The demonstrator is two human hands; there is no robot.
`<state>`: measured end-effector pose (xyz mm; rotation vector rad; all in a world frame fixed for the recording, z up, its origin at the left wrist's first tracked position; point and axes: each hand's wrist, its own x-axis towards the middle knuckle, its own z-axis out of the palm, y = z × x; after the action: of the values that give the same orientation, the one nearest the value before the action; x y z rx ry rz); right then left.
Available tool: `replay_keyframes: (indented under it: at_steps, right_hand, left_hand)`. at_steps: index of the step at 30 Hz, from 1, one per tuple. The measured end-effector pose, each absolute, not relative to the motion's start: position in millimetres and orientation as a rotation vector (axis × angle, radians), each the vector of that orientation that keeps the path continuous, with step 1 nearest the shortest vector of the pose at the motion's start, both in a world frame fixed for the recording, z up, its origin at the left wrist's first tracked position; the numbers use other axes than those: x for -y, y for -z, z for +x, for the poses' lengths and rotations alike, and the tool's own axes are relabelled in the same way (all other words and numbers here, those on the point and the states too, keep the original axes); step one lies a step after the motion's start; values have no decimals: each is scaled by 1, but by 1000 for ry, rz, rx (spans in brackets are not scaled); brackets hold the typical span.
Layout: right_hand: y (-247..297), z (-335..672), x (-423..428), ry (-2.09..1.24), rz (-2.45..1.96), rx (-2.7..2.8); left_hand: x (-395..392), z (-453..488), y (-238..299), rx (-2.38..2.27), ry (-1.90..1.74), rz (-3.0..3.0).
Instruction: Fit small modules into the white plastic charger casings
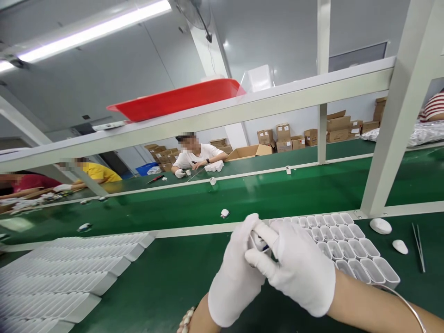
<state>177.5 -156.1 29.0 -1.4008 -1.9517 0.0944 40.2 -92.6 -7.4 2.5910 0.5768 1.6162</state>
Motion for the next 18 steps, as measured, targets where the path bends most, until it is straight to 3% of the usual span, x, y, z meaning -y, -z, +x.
replay_keyframes:
  at_steps: [6, 18]
  right_hand:
    - [-45, 187, 156, -549, -1320, 1791]
    - [-36, 178, 150, -637, -1308, 1961]
  left_hand:
    - [85, 22, -13, -414, -1351, 2622]
    - [69, 12, -20, -196, -1272, 2823]
